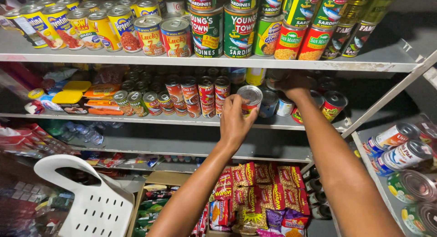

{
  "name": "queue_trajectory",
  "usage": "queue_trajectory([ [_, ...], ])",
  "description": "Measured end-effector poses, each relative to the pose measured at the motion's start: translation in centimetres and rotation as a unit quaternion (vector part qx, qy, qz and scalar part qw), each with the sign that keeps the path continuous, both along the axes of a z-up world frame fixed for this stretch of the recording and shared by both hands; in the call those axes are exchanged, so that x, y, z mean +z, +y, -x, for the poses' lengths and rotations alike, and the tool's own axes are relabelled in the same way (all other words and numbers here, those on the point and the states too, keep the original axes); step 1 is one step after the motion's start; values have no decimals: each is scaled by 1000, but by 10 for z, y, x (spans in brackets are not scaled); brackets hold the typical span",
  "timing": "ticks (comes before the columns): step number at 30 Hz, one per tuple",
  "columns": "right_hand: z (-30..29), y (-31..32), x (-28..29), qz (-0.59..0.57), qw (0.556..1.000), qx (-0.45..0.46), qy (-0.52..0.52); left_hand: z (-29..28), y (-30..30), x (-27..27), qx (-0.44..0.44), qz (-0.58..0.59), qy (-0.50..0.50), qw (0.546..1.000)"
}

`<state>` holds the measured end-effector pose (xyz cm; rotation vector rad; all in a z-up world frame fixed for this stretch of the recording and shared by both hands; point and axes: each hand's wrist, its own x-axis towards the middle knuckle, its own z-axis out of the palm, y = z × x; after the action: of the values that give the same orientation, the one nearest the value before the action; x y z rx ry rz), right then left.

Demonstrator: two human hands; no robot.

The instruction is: Organizing and rearranging canned goods on shelves.

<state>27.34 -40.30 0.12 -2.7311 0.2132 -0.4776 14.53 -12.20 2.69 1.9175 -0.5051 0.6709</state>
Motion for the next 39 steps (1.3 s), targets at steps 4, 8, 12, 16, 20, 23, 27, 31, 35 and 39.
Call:
queue_trajectory([
  [4,0,-17,14,78,997,13,9,-9,-10,-2,1,5,-17,1000],
  [8,50,-9,51,30,994,107,21,-9,-24,0,-13,17,12,1000],
  [12,110,34,82,-170,945,254,117,-14,-44,-2,-61,47,-23,997],
  [16,129,33,72,-329,898,269,116,-16,-60,4,-97,74,21,992],
  [20,125,12,64,-237,933,269,-1,-28,-74,15,-161,77,21,984],
  [23,112,-13,65,-219,949,214,-72,-26,-76,26,-181,80,-14,980],
  [27,68,-82,34,-267,952,83,-122,-24,-66,28,-196,53,-47,978],
  [31,55,-114,24,-133,971,70,-187,-26,-54,19,-185,38,-39,981],
  [35,25,-147,-7,-113,977,-4,-181,-30,-47,18,-180,25,-12,983],
  [39,19,-151,-20,-212,941,78,-253,-29,-49,17,-177,-7,23,984],
])
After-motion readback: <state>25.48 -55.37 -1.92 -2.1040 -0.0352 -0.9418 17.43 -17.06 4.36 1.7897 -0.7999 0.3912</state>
